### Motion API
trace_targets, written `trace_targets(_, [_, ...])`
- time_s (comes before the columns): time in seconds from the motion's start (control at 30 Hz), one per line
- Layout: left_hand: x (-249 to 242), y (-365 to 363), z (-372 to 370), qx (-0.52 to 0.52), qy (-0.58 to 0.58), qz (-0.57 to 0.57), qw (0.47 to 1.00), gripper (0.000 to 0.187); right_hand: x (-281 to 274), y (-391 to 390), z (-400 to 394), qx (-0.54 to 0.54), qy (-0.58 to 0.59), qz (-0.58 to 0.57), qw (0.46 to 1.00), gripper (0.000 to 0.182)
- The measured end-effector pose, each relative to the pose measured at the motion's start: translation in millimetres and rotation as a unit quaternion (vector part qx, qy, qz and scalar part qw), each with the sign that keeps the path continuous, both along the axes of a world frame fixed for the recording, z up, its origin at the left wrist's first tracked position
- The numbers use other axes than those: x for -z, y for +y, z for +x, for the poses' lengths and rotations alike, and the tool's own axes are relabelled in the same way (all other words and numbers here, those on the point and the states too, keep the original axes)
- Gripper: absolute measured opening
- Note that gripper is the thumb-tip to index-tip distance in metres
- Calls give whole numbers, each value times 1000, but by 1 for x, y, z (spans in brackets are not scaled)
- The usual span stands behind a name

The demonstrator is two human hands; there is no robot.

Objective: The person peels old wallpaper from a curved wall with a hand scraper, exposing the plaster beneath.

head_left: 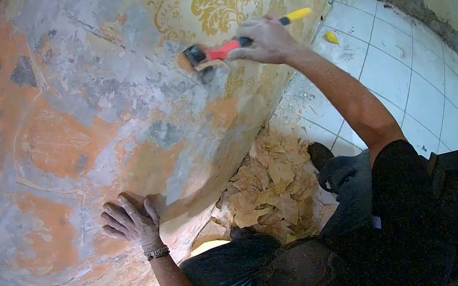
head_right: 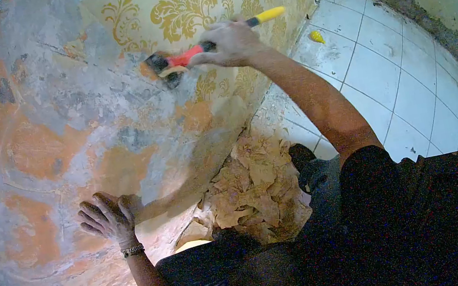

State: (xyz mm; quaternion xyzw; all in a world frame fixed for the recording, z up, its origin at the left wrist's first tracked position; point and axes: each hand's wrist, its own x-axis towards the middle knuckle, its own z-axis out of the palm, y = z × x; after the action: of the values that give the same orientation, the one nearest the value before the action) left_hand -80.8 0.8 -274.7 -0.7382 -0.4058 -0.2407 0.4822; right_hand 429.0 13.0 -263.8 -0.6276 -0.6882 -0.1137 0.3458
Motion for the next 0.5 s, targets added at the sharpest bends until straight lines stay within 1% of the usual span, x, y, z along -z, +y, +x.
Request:
trace_targets(0.03, [-3, 2, -2, 7, 1, 5, 1000, 68, -2, -3, -1, 1, 5, 0, 1000, 61])
trace_targets(0.1, [-2, 3, -9, 11, 6, -5, 1000, 68, -10, -5, 3, 22, 2, -39, 999, 59])
trace_targets(0.17, [0, 1, -13, 6, 4, -20, 1000, 68, -9, -3, 14, 21, -7, -30, 999, 59])
trace_targets(0.23, [2, 2, -5, 7, -12, -5, 1000, 68, -21, -8, 5, 61, -37, -75, 995, 59])
trace_targets(0.27, [3, 2, -5, 2, -10, -2, 1000, 68, -18, -5, -9, 24, -15, -30, 999, 58])
trace_targets(0.3, [4, 1, -4, 5, -11, -3, 1000, 68, -18, -3, -24, 26, -16, -31, 999, 58])
trace_targets(0.37, [1, 1, -7, -5, -1, -11, 1000, 68, -19, -2, -47, -39, -61, 29, 997, 55])
trace_targets(0.43, [0, 0, -14, 3, 2, -16, 1000, 68, -18, -4, -29, -56, -86, 28, 994, 55])
trace_targets(0.5, [4, 0, -17, 8, 0, -27, 1000, 68, 2, 0, 14, -35, 2, -70, 997, 56])
